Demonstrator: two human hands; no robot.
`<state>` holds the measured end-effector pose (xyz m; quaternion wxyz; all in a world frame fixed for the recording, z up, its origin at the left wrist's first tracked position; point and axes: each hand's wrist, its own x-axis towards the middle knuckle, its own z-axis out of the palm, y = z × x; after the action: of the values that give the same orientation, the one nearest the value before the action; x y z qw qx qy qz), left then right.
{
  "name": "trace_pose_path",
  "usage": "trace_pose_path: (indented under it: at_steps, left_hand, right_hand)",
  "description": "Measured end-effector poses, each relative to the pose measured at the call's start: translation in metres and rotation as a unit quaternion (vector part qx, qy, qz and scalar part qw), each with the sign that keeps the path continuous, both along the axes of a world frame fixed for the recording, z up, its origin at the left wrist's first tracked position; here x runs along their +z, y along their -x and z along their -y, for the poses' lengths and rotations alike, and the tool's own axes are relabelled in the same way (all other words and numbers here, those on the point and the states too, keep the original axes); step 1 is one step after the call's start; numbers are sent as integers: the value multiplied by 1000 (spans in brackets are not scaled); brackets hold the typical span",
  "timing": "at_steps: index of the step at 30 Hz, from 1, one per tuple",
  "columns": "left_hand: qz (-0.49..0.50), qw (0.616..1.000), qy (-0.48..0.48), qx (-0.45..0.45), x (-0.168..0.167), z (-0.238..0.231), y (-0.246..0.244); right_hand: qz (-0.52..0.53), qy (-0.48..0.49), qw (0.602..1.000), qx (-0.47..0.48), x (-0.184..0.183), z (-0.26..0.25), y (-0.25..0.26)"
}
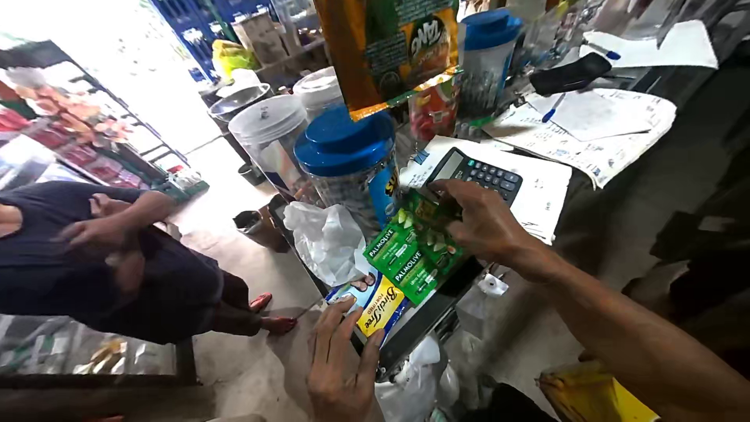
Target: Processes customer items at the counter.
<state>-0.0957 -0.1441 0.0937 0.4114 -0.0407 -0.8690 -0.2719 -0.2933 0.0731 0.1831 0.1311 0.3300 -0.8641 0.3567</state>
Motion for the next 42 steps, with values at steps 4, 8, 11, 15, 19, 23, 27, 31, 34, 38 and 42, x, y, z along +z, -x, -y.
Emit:
trace_pose_path:
  at_steps: [4,8,11,15,19,23,27,31,34,38,42]
  left_hand:
    - [-12,1000,10,17,13,-12,1]
    - [-29,1000,5,7,28,-35,15]
    - [-36,999,-32,-3,37,-52,28]
    - [-23,994,-98,-46,45,-68,43]
    - [-32,975,-196,-99,44,-78,53]
    - [-52,960,-259,-93,45,-84,55]
    - [-72,956,-272,-84,47,-89,54]
    - [-72,972,-212,-69,52,-85,56]
    - [-55,987,-138,-55,52,-76,54]
    - [-27,999,-35,12,37,-68,49]
    - [15,993,82,82,24,-63,46]
  right_hand:
    - [77,131,987,56,12,-10,4]
    - [126,217,960,127,19,-15,0]
    - [154,292,929,166,17,-19,-6]
    - [239,418,853,199,-2,-14,-21]
    - [280,473,792,267,-20,-7,-30]
    - [297,492,762,300,-23,-8,-33]
    - [282,496,772,280,-24,-10,-33]
    - [160,463,846,213,-5,-29,-17]
    - [47,463,875,133,24,-65,25]
    - [19,505,862,27,35,-111,90]
    - [111,499,853,-105,3,-135,140]
